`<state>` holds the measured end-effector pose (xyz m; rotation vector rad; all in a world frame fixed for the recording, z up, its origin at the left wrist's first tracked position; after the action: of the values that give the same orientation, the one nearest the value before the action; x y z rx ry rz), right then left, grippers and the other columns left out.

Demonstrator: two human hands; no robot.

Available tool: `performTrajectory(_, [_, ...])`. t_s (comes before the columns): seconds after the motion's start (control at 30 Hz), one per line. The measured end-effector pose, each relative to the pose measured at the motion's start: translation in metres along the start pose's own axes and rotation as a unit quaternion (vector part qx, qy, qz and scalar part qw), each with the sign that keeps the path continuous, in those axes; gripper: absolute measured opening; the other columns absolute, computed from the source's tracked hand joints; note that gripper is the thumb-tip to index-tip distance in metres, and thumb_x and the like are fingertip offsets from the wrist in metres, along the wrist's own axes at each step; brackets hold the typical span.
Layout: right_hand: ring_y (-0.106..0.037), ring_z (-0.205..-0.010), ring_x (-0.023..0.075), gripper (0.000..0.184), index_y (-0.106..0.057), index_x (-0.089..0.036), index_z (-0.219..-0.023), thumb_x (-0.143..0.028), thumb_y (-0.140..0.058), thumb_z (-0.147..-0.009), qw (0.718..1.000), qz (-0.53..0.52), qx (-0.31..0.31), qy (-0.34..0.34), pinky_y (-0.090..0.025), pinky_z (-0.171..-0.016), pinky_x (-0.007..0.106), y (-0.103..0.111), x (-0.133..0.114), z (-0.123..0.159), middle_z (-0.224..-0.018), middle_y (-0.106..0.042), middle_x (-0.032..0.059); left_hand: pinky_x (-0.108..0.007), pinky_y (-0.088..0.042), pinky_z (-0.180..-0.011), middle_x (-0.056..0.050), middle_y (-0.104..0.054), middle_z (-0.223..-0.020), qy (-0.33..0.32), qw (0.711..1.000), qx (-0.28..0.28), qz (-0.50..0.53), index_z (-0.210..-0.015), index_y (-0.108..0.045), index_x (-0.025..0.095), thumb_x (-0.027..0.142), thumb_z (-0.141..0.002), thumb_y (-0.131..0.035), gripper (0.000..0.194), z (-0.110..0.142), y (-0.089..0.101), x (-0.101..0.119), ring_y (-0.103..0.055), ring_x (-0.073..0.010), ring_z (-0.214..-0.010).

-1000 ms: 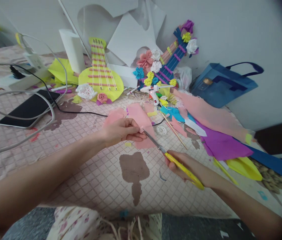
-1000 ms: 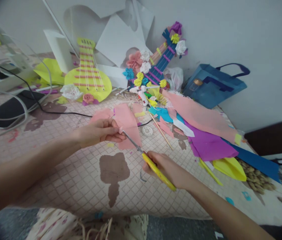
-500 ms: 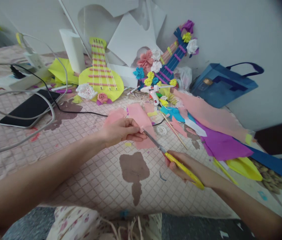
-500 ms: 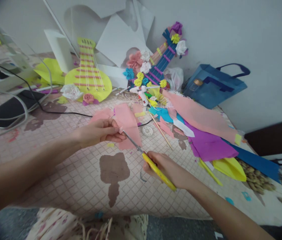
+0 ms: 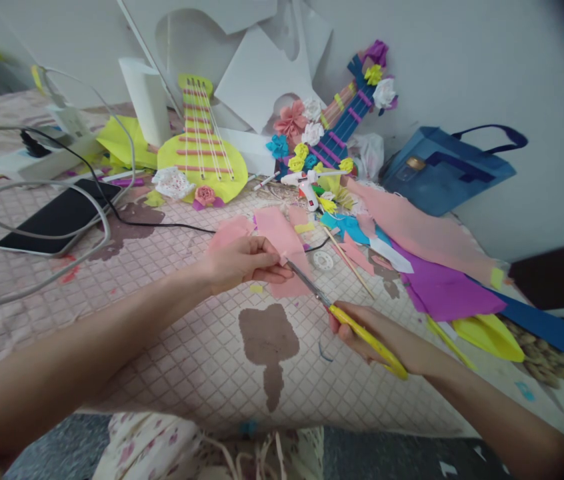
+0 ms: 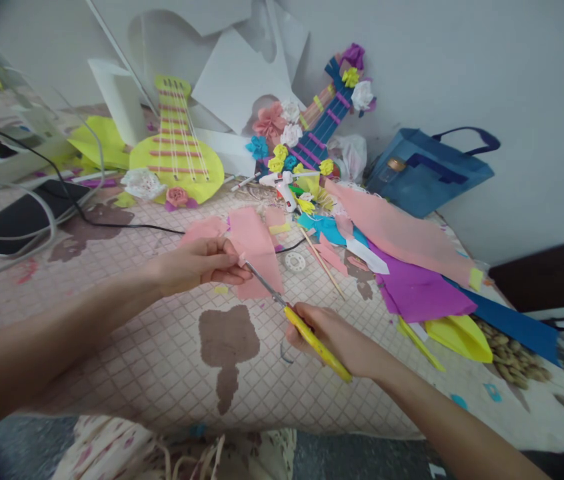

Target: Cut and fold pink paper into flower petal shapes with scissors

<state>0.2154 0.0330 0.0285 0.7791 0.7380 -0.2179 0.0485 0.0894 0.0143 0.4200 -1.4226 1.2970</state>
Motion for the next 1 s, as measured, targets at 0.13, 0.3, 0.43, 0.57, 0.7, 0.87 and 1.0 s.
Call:
performTrajectory(0.13, [-0.045,-0.053,0.0093,0.02,-0.05,-0.018,-0.077,-0.037,-0.051,-0.083,1.0,0.009,0.019,0.015,-0.033,-0.043,0.019,0.003,0.001,-0.003,-0.067,-0.051,-0.0008,-0.027,-0.055,-0.076,-0.009,-0.071,-0.077,0.001,1.0,0.006,-0.001,-0.074,-0.049,0.012,0.007,-0.083,-0.057,0.012,0.001,0.001,-0.001,-0.07,-0.0158,-0.077])
performTrajectory(0.3, [-0.045,-0.052,0.0091,0.025,-0.047,-0.019,-0.072,-0.041,-0.05,-0.084,1.0,-0.014,0.016,0.013,-0.033,-0.044,0.019,0.001,0.011,-0.008,-0.063,-0.05,-0.0015,-0.029,-0.054,-0.079,-0.008,-0.071,-0.076,-0.003,1.0,-0.001,0.0,-0.074,-0.049,0.012,0.009,-0.082,-0.059,0.013,0.001,0.0,0.0,-0.07,-0.0153,-0.077])
performTrajectory(0.43, [-0.045,-0.055,0.0093,0.019,-0.05,-0.019,-0.079,-0.038,-0.049,-0.084,1.0,0.003,0.012,0.018,-0.034,-0.044,0.019,0.001,0.004,-0.004,-0.068,-0.052,-0.0007,-0.029,-0.054,-0.079,-0.008,-0.071,-0.077,0.0,1.0,0.008,-0.006,-0.074,-0.049,0.012,0.008,-0.082,-0.057,0.013,0.0,0.001,0.0,-0.07,-0.0155,-0.078])
performTrajectory(0.57, [-0.048,-0.057,0.0102,0.021,-0.053,-0.018,-0.083,-0.04,-0.052,-0.082,1.0,0.01,0.017,0.021,-0.037,-0.046,0.02,0.002,-0.004,0.0,-0.07,-0.054,-0.0001,-0.03,-0.054,-0.08,-0.009,-0.071,-0.077,0.004,1.0,0.011,-0.01,-0.073,-0.049,0.011,0.009,-0.082,-0.057,0.012,0.001,0.002,-0.001,-0.069,-0.0157,-0.078])
performTrajectory(0.7, [-0.049,-0.057,0.0104,0.022,-0.051,-0.019,-0.078,-0.04,-0.051,-0.083,1.0,0.0,0.018,0.009,-0.036,-0.045,0.02,0.002,0.007,-0.004,-0.068,-0.053,-0.0006,-0.031,-0.054,-0.081,-0.009,-0.071,-0.077,-0.002,1.0,0.002,-0.005,-0.074,-0.049,0.012,0.011,-0.081,-0.06,0.013,0.001,0.001,0.0,-0.07,-0.016,-0.078])
performTrajectory(0.87, [-0.044,-0.052,0.0088,0.023,-0.046,-0.019,-0.07,-0.038,-0.051,-0.083,0.999,-0.026,0.016,-0.013,-0.033,-0.044,0.019,0.001,0.017,-0.007,-0.062,-0.048,-0.002,-0.028,-0.055,-0.078,-0.009,-0.071,-0.076,-0.004,1.0,0.004,-0.002,-0.073,-0.049,0.012,0.011,-0.081,-0.06,0.014,0.001,0.001,0.0,-0.07,-0.0156,-0.077])
performTrajectory(1.0, [-0.044,-0.054,0.0085,0.017,-0.048,-0.019,-0.075,-0.033,-0.051,-0.083,1.0,-0.014,0.016,-0.009,-0.034,-0.045,0.019,0.002,0.003,-0.003,-0.068,-0.05,-0.0014,-0.029,-0.054,-0.078,-0.009,-0.071,-0.077,-0.001,1.0,0.009,-0.005,-0.074,-0.049,0.012,0.01,-0.082,-0.059,0.013,0.001,0.001,-0.001,-0.07,-0.0156,-0.076])
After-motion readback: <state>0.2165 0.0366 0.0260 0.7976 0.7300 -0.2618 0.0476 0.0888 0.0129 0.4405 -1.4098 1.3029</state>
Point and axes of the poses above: each hand's wrist, its own z-axis away from the middle knuckle, its own y-axis out of the back of the hand, x = y × z, the point moved 9 cm from there along -z, towards the middle knuckle
